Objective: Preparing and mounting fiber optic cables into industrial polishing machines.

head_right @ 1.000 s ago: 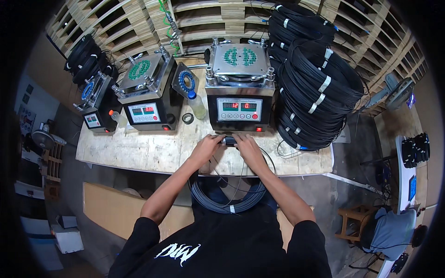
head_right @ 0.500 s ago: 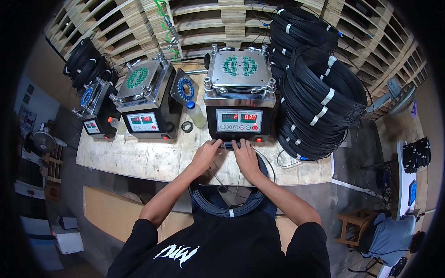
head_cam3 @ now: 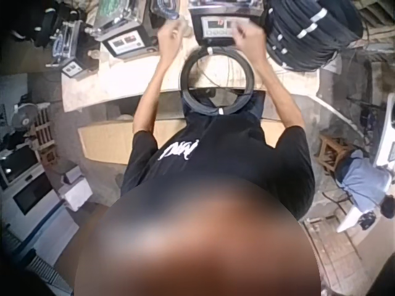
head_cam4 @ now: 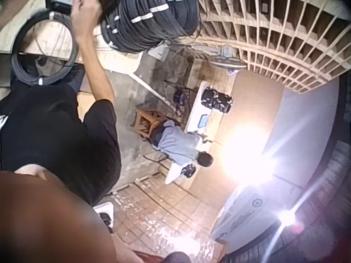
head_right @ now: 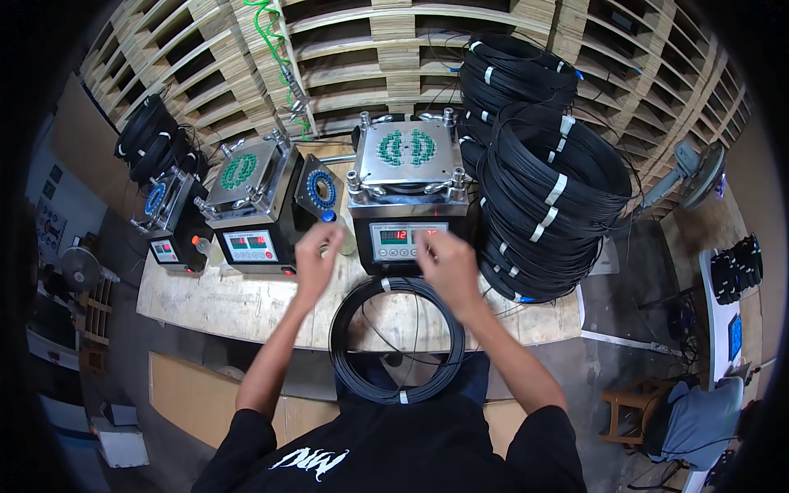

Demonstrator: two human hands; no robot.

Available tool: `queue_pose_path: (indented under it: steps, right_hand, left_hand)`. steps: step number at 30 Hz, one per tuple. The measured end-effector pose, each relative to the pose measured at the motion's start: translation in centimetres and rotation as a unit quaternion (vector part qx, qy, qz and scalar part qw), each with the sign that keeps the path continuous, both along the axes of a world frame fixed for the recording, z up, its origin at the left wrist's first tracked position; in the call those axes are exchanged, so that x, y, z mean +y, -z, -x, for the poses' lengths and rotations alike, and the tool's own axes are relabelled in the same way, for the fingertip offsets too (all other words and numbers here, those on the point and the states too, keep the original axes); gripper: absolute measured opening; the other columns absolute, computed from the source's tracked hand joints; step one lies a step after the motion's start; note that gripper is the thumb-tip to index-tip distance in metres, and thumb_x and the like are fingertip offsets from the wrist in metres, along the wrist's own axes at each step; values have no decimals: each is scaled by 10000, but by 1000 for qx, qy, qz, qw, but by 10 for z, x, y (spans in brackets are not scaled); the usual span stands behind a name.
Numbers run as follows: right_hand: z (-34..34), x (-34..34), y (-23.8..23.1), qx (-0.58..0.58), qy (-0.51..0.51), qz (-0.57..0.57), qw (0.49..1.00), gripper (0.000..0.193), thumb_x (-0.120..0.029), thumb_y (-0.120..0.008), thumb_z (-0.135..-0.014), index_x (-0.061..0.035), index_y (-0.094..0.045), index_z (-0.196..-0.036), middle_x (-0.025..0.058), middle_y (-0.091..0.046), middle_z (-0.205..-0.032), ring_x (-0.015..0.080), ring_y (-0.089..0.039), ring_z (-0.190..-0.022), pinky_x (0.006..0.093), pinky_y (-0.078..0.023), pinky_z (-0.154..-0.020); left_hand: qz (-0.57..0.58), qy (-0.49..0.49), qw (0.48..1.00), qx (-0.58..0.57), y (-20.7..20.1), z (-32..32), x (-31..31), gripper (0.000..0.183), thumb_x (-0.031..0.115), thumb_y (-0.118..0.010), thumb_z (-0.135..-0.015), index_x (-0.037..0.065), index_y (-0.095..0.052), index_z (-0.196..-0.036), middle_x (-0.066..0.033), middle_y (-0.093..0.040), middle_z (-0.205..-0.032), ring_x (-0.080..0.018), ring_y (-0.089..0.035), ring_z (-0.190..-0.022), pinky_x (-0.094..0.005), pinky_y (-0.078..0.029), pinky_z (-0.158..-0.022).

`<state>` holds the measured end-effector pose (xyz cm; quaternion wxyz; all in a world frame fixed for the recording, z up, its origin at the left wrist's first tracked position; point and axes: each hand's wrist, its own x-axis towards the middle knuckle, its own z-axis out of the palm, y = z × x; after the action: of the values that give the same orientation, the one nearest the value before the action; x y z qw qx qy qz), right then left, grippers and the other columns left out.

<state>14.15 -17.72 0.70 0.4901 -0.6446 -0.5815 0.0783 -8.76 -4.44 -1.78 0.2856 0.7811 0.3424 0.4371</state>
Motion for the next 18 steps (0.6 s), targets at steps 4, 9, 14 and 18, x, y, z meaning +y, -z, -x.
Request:
queue_pose_path:
  steps: [4,9,14,18]
  right_hand:
    - [-48,72,-68,55,57,-166,983,182,-66,-604,-937,53,-695,-1038,172,-677,-821,233,-657,-693,341,-509,-666]
    - [-148,177,-21,4,131,26,991,452,-321,-730,-853,89,-709,-1042,201,-704,-748,294,-724,-733,368,-528,-681]
    - [-149,204,0,153,31,82,984,374,-284,-748,-872,89,-726,-862,89,-691,-739,137,-614,-660,336,-478,-625]
    - [-138,202,-22,309,-1,54,949,228,-190,-741,-877,34,-736,-836,85,-705,-760,141,-633,-664,301,-476,-631]
  left_hand:
    - [13,-13,996,-83,-57,-24,58,310,246,-596,-1015,-30,-679,-1130,-161,-705,-935,-217,-678,-844,-342,-517,-786]
    - [69,62,991,95,-82,-87,94,626,501,-629,-957,-19,-612,-1306,-166,-719,-896,-219,-695,-803,-341,-533,-733]
    - [89,72,976,185,-83,-87,93,896,583,-812,-740,-13,-581,-1368,-246,-714,-999,-260,-708,-937,-366,-541,-838]
    - [104,110,977,149,-95,-73,81,857,420,-891,-698,9,-577,-1381,-183,-714,-956,-214,-678,-825,-359,-531,-775]
